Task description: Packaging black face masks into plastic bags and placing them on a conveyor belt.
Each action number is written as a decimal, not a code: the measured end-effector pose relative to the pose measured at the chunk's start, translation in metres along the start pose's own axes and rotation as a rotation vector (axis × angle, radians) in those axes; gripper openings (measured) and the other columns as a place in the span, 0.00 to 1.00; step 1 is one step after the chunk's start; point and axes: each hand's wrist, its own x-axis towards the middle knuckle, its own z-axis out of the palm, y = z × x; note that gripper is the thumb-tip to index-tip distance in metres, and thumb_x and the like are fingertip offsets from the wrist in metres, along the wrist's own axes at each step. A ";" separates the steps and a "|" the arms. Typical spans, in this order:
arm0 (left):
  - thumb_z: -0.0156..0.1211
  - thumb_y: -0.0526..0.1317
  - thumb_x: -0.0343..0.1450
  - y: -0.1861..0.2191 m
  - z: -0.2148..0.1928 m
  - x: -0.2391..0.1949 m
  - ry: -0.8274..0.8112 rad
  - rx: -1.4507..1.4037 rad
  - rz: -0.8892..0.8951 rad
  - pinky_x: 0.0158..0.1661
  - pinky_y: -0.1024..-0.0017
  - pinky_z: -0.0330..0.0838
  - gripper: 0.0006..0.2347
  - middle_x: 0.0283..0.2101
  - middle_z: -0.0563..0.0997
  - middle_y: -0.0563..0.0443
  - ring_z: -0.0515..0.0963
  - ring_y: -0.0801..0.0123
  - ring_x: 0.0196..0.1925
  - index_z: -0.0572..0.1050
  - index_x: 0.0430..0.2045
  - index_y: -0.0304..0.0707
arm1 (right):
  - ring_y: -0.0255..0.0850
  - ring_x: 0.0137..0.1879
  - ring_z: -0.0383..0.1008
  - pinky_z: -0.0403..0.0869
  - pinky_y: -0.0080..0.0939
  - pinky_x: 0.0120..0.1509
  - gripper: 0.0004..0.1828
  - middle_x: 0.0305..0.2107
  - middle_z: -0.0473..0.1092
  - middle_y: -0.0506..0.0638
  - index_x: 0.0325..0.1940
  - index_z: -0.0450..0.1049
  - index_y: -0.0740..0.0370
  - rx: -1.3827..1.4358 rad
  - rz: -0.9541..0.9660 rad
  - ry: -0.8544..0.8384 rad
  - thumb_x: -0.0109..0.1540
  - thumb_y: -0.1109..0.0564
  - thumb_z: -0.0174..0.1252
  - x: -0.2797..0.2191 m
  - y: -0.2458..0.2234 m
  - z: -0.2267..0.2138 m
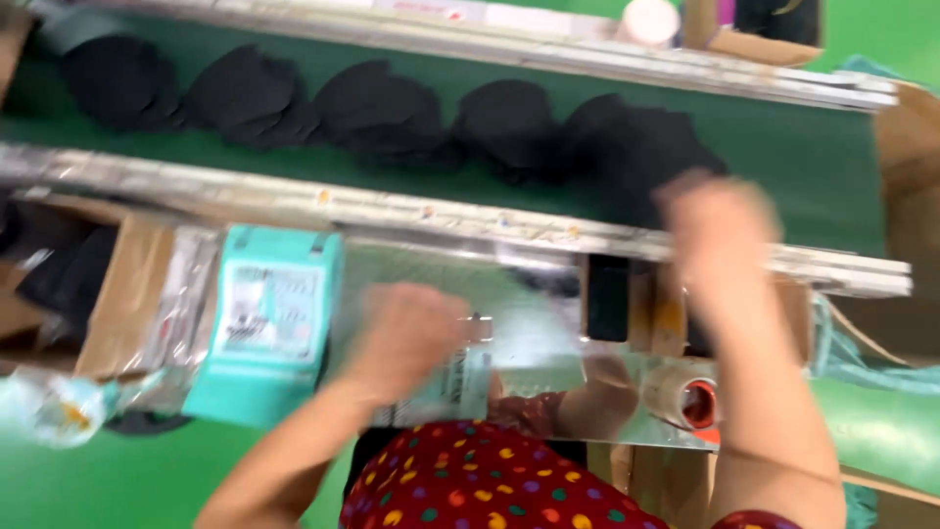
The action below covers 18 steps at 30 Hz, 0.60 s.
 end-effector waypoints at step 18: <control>0.80 0.39 0.54 -0.045 0.137 -0.004 0.190 -1.033 0.102 0.63 0.52 0.57 0.42 0.61 0.68 0.33 0.65 0.42 0.65 0.61 0.62 0.35 | 0.53 0.71 0.59 0.58 0.53 0.75 0.73 0.64 0.62 0.60 0.80 0.36 0.64 1.341 -0.012 -0.122 0.43 0.59 0.79 -0.134 -0.164 0.253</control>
